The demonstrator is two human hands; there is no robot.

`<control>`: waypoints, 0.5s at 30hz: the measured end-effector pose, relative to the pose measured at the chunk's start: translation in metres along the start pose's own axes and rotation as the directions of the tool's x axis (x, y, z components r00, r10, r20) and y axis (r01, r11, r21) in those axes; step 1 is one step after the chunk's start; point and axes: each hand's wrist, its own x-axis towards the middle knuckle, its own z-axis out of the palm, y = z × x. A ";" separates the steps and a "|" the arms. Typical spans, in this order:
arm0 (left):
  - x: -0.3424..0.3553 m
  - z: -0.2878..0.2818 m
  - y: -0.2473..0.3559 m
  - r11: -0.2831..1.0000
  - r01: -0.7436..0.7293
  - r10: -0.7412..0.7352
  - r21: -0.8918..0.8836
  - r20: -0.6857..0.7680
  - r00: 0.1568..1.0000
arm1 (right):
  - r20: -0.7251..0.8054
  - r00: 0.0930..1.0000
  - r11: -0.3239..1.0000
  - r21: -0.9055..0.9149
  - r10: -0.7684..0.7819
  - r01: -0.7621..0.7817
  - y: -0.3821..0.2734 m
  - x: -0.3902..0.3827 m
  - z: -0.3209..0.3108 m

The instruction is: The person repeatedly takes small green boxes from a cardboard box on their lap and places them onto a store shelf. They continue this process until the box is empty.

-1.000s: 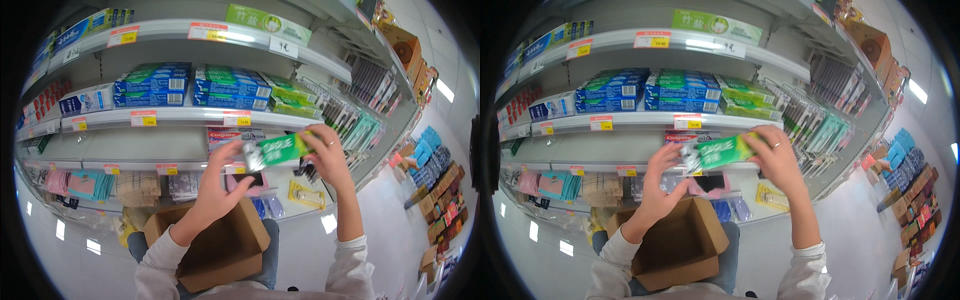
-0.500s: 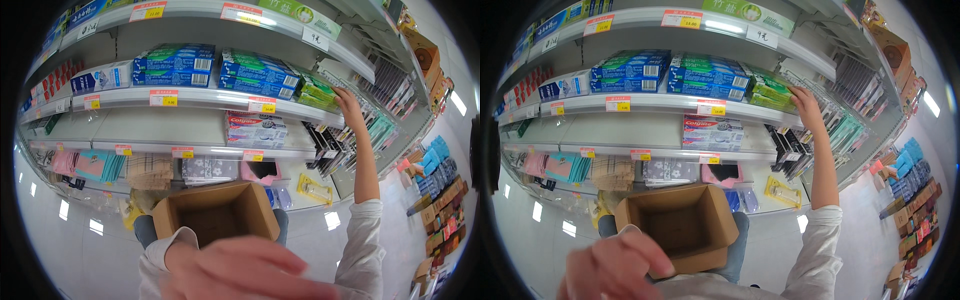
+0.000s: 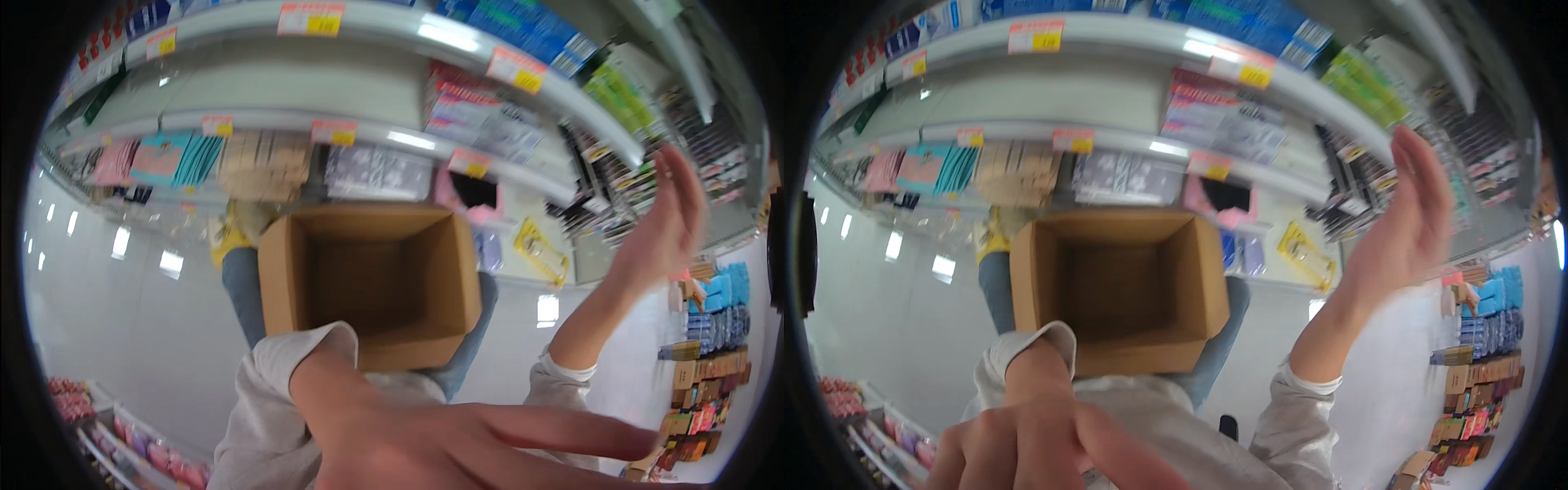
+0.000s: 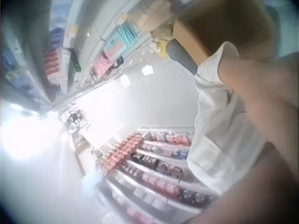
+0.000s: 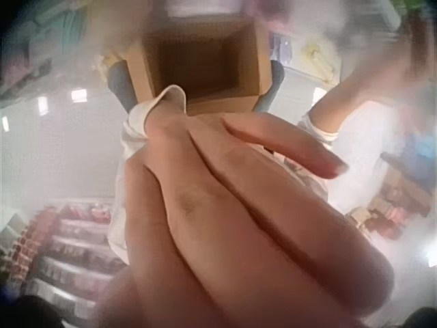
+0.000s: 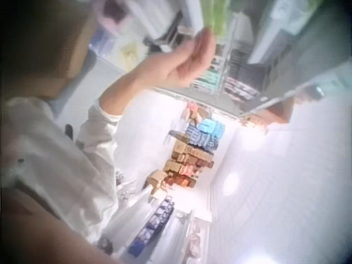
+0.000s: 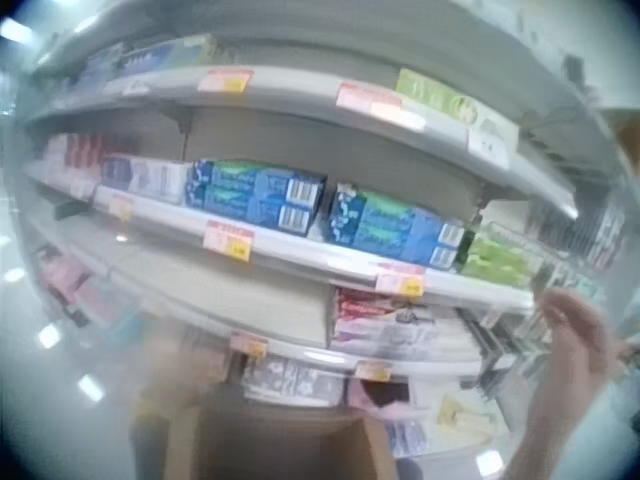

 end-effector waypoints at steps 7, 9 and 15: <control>-0.019 0.000 -0.007 0.993 0.118 -0.118 0.031 0.009 0.993 | -0.092 0.974 0.978 0.035 0.206 -0.204 -0.144 -0.151 -0.022; -0.026 -0.002 -0.009 0.989 0.145 -0.145 0.021 0.020 0.989 | 0.037 0.979 0.974 0.098 0.202 -0.204 -0.156 -0.165 -0.027; -0.038 -0.004 -0.014 0.973 0.229 -0.231 0.038 0.047 0.972 | 0.257 0.962 0.893 0.403 0.097 -0.198 -0.146 -0.157 -0.038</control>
